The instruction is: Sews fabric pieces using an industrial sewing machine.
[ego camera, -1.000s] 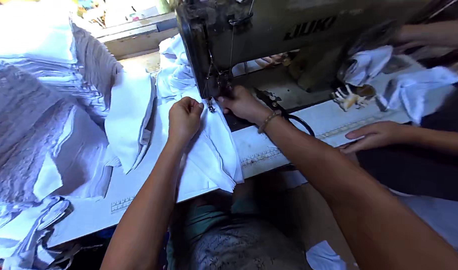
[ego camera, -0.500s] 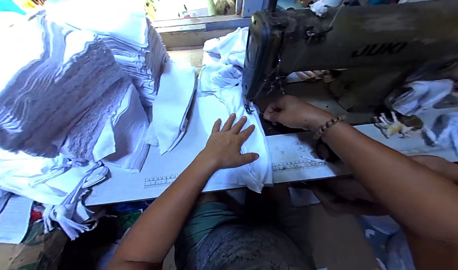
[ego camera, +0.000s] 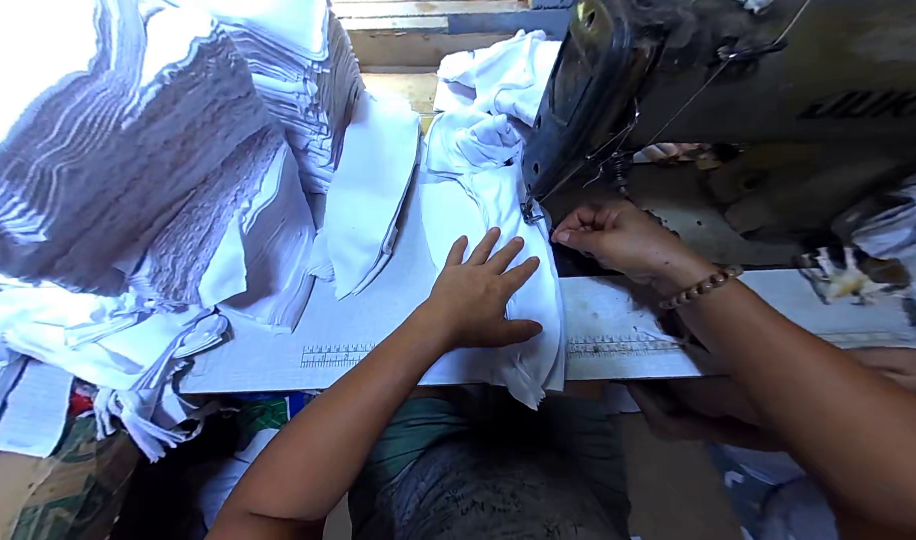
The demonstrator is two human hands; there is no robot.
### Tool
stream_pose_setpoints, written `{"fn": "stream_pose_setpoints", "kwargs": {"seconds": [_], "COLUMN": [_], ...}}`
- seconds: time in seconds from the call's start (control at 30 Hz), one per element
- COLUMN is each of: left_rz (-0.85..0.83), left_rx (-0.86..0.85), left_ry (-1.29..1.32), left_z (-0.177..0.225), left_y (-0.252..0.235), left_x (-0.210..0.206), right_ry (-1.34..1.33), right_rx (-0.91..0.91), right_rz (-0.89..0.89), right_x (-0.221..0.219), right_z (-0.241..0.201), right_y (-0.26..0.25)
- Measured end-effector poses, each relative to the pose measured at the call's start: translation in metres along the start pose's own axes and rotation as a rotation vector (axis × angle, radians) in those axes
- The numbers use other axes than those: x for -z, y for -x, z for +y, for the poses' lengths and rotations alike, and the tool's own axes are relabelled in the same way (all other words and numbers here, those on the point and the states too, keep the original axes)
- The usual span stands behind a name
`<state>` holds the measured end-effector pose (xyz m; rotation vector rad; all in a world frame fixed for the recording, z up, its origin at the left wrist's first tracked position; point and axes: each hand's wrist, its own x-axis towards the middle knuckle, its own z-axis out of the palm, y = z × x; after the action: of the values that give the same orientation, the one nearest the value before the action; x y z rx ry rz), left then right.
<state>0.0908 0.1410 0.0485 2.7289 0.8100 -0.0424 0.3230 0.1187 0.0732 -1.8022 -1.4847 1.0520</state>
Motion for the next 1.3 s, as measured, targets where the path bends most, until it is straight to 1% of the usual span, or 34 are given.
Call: {"fn": "stream_pose_setpoints", "kwargs": {"seconds": [0.13,0.2,0.23,0.33,0.4,0.47,0.53,0.63,0.67,0.77,0.8,0.83,0.9,0.97,1.0,1.03,1.07,1.13,1.17,1.3], "left_rz": [-0.032,-0.028,-0.018,0.028,0.003,-0.031,-0.046,-0.141,-0.110,0.174,0.236,0.232,0.165,0.158,0.165,0.173,0.167,0.153,0.156,0.199], "left_rx": [-0.001,0.003,0.002,-0.018,-0.029,-0.048,-0.090,-0.120,-0.123,-0.062,-0.043,-0.022,0.007,-0.007,-0.019,-0.032,-0.038,-0.034,-0.029,-0.028], "left_ry": [-0.008,-0.020,-0.020,-0.016,-0.023,-0.017,0.013,0.050,0.068,0.071,0.048,0.041,0.022,-0.003,-0.005,0.004,0.015,0.016,0.018,0.000], "left_z": [0.006,0.009,0.011,0.011,0.013,0.018,0.026,0.038,0.039,0.031,0.026,0.019,0.005,-0.006,-0.010,-0.013,-0.016,-0.021,-0.025,-0.033], "left_y": [0.006,0.008,0.008,0.010,0.014,0.023,0.038,0.053,0.052,0.026,0.012,0.000,-0.017,-0.024,-0.025,-0.026,-0.026,-0.027,-0.028,-0.029], "left_x": [0.002,0.000,-0.001,-0.005,-0.003,-0.001,-0.004,0.004,0.006,0.007,0.007,0.006,0.000,-0.003,-0.003,-0.002,-0.001,0.000,0.001,0.000], "right_ry": [-0.363,-0.440,-0.435,-0.275,-0.072,0.188,0.308,0.330,0.359,0.429,0.443,0.469,0.565,0.617,0.617,0.608,0.601,0.584,0.572,0.541], "right_rx": [0.008,0.022,0.024,0.017,0.031,0.054,0.081,0.075,0.075,0.131,0.154,0.191,0.292,0.488,0.583,0.650,0.674,0.633,0.611,0.609], "right_rz": [0.052,0.068,0.063,0.017,0.007,0.028,0.078,0.100,0.114,0.186,0.229,0.279,0.394,0.503,0.520,0.500,0.451,0.349,0.331,0.359], "right_x": [-0.002,-0.007,-0.009,-0.014,-0.012,-0.008,-0.003,0.000,-0.001,-0.007,-0.009,-0.011,-0.016,-0.021,-0.025,-0.029,-0.034,-0.040,-0.041,-0.043], "right_z": [-0.010,-0.011,-0.010,-0.007,-0.002,0.003,0.011,0.009,0.009,0.011,0.012,0.013,0.016,0.022,0.025,0.028,0.031,0.037,0.038,0.039], "right_y": [-0.003,-0.004,-0.002,0.005,0.005,0.001,-0.004,-0.014,-0.016,-0.021,-0.021,-0.018,-0.008,0.001,0.004,0.006,0.008,0.008,0.006,0.000]}}
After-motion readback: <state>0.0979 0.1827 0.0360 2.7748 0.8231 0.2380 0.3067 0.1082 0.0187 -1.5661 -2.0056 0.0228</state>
